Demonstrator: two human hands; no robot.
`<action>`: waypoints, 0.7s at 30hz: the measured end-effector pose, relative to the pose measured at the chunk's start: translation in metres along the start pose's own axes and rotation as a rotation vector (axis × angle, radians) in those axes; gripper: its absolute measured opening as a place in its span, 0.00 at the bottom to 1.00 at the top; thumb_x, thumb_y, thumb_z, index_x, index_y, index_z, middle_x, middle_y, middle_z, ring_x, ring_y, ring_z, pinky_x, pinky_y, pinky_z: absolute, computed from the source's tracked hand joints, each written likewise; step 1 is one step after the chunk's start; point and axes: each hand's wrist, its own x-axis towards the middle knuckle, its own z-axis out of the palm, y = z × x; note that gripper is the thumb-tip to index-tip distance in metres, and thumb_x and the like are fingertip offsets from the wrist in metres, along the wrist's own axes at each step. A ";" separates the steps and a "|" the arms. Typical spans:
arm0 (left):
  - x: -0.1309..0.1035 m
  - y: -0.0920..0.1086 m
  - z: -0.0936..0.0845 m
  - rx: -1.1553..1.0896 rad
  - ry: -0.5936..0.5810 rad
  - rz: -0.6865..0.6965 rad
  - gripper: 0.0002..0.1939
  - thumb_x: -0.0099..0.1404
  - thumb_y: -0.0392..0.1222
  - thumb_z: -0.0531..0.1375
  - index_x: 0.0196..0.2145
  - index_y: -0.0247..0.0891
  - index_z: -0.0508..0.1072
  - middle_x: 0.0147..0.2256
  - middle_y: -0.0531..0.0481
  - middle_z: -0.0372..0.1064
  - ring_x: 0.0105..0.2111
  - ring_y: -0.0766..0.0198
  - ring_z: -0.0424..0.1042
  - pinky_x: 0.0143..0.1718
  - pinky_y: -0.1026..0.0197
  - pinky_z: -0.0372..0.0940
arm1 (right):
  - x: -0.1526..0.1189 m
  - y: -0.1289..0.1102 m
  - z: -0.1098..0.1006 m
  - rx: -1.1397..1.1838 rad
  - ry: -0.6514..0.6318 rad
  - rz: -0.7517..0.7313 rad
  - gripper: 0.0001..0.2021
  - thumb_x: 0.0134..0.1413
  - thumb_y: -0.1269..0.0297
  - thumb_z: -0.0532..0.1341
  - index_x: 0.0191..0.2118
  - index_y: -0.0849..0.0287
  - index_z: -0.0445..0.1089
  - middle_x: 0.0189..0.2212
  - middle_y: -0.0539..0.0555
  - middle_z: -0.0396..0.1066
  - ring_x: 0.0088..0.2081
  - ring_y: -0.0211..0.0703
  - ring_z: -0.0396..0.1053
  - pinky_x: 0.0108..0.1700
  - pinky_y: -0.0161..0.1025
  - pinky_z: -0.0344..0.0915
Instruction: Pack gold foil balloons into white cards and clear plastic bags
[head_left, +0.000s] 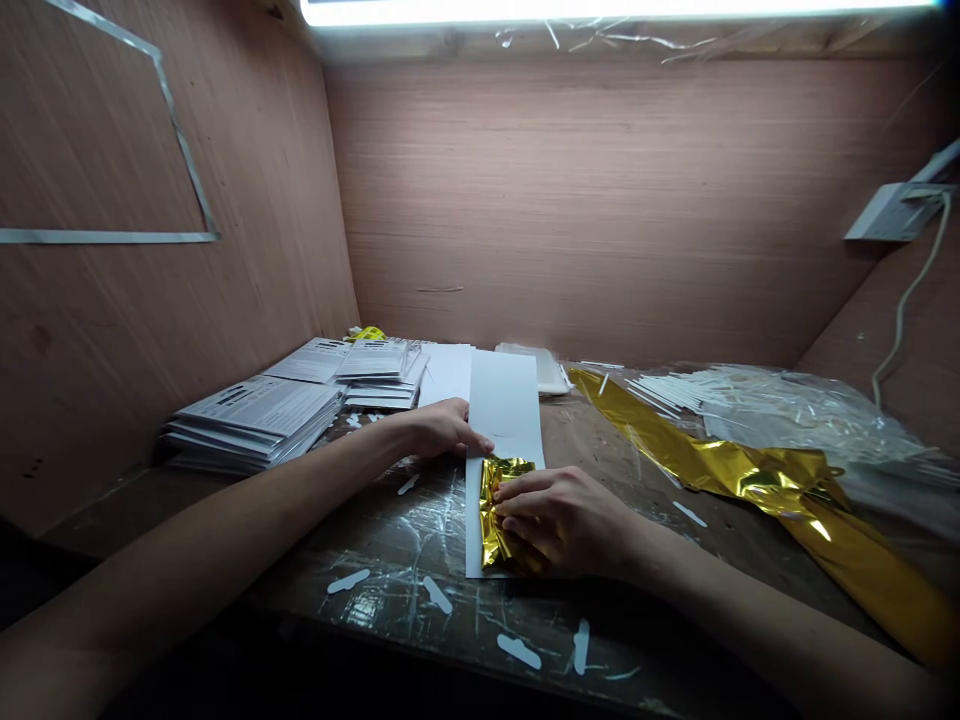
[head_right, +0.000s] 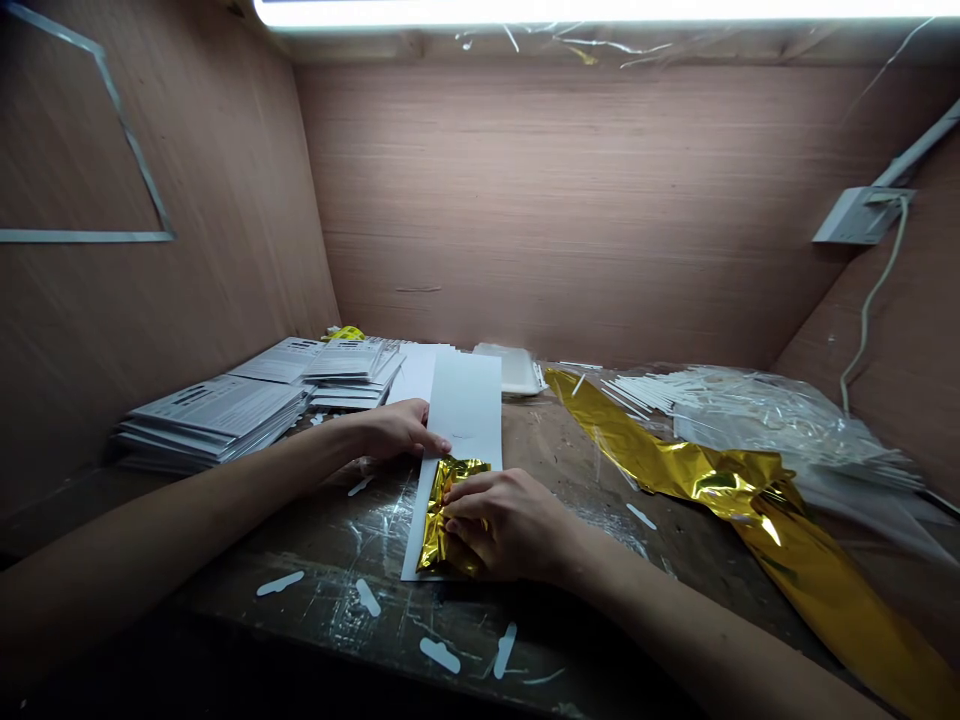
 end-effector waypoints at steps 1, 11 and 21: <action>-0.001 0.001 0.000 -0.002 -0.004 -0.005 0.13 0.43 0.36 0.75 0.28 0.34 0.79 0.31 0.47 0.78 0.32 0.62 0.74 0.33 0.63 0.67 | -0.001 0.001 0.002 -0.010 0.007 -0.021 0.11 0.65 0.69 0.59 0.43 0.56 0.80 0.45 0.52 0.81 0.44 0.42 0.80 0.52 0.38 0.75; 0.009 -0.006 0.001 -0.015 0.195 0.224 0.18 0.45 0.37 0.76 0.34 0.32 0.80 0.35 0.44 0.80 0.33 0.60 0.77 0.39 0.58 0.71 | -0.007 0.004 0.007 -0.130 -0.001 -0.084 0.11 0.66 0.68 0.58 0.45 0.57 0.79 0.47 0.54 0.80 0.44 0.43 0.79 0.50 0.41 0.76; 0.005 0.001 -0.005 0.039 0.173 0.261 0.21 0.37 0.31 0.76 0.33 0.30 0.80 0.34 0.45 0.79 0.34 0.59 0.76 0.42 0.56 0.72 | -0.007 0.002 0.003 -0.089 -0.011 -0.079 0.17 0.63 0.49 0.63 0.44 0.58 0.79 0.45 0.58 0.79 0.42 0.46 0.78 0.45 0.41 0.75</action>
